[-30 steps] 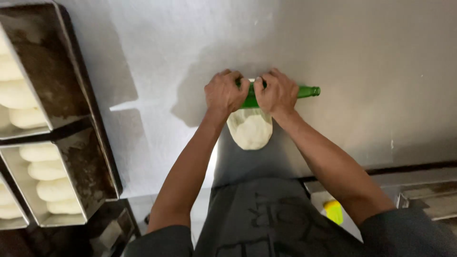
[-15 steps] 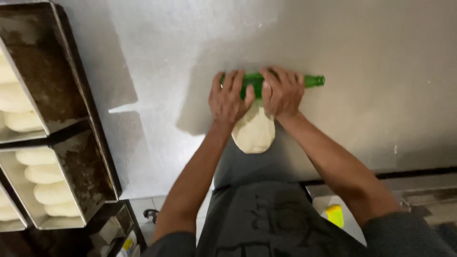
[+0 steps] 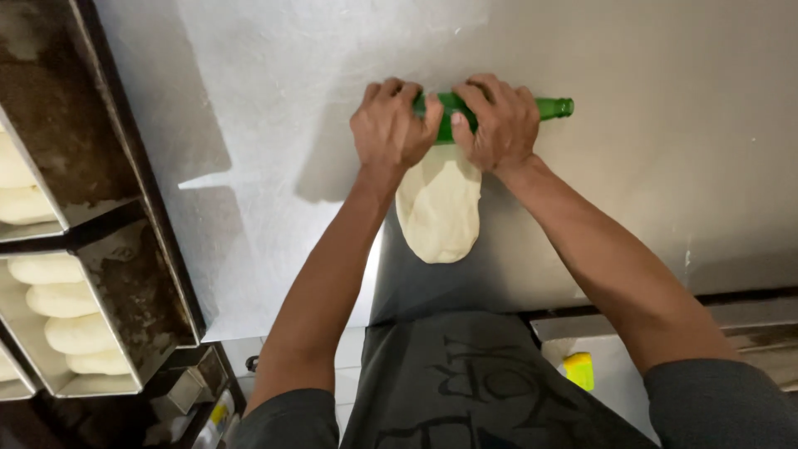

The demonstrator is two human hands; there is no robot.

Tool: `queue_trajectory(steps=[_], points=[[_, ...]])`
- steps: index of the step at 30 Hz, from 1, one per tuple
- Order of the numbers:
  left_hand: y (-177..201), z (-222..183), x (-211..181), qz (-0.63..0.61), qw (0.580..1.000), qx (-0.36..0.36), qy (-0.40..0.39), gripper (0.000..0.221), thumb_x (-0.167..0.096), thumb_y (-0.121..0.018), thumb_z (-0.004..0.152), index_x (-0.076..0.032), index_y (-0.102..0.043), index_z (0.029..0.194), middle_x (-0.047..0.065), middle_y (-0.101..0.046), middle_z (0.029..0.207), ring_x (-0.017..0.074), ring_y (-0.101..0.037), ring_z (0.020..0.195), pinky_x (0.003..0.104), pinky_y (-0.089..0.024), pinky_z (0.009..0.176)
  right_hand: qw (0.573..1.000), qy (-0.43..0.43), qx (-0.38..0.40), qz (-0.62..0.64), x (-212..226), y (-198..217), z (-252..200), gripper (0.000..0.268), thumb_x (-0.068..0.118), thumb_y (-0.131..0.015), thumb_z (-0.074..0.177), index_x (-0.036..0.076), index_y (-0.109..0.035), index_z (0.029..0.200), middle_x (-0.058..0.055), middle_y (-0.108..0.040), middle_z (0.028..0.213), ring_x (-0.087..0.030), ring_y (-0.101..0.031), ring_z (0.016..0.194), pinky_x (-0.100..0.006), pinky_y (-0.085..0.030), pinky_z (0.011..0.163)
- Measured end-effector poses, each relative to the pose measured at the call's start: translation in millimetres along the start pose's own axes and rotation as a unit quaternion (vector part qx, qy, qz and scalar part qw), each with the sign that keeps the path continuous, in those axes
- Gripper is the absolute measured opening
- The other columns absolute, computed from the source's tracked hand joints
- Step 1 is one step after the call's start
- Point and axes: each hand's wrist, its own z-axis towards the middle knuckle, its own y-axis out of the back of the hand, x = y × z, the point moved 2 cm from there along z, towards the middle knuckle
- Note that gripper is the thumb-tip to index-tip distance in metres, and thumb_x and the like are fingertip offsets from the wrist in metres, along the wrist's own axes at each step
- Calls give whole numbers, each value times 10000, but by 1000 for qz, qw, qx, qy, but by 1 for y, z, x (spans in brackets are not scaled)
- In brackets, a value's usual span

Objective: Rolling out bread dough balls using a glass bottle as a rolling pin and placing them into metal baking tins.

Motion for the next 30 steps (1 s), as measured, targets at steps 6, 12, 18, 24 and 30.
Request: queue_trajectory(steps=[6, 12, 18, 24, 30], points=[[5, 43, 0, -5, 994, 74, 75, 321, -385, -629, 875, -104, -779, 830, 96, -742, 871, 324, -698, 816, 470, -563, 680, 992, -90, 85, 28, -21, -8, 39, 292, 370, -618, 994, 131, -769, 1066, -47, -706, 1056, -291, -675, 854, -458, -490, 730], [6, 66, 6, -2, 959, 201, 200, 475, -530, -526, 874, -154, -809, 938, 125, -787, 924, 335, -726, 888, 449, -554, 892, 973, -147, 180, 11, -45, -17, 62, 359, 430, -595, 1016, 147, -806, 951, -87, -711, 1015, -373, -667, 883, -509, -517, 762], [40, 0, -24, -39, 944, 258, 201, 690, -687, -480, 903, -139, -718, 1247, 177, -717, 1194, 349, -657, 1160, 470, -483, 1044, 972, -169, 162, 8, 19, 37, -22, 373, 440, -602, 1029, 131, -803, 973, -134, -697, 1022, -380, -683, 878, -504, -532, 758], [35, -138, -36, 97, 991, 51, -74, 744, -665, -580, 913, -78, -653, 1363, 270, -430, 1561, 483, -336, 1457, 685, -270, 1124, 993, -94, 72, -18, 70, 45, -159, 396, 397, -653, 982, 125, -738, 1257, -151, -658, 1202, -365, -654, 934, -502, -501, 780], [28, -231, -28, -37, 992, 84, -92, 683, -508, -716, 967, 5, -606, 1405, 232, -484, 1550, 433, -373, 1485, 630, -305, 1240, 995, -31, 70, -59, 101, 64, -210, 594, 466, -718, 884, 180, -639, 1399, -176, -599, 1349, -362, -627, 1141, -517, -485, 857]])
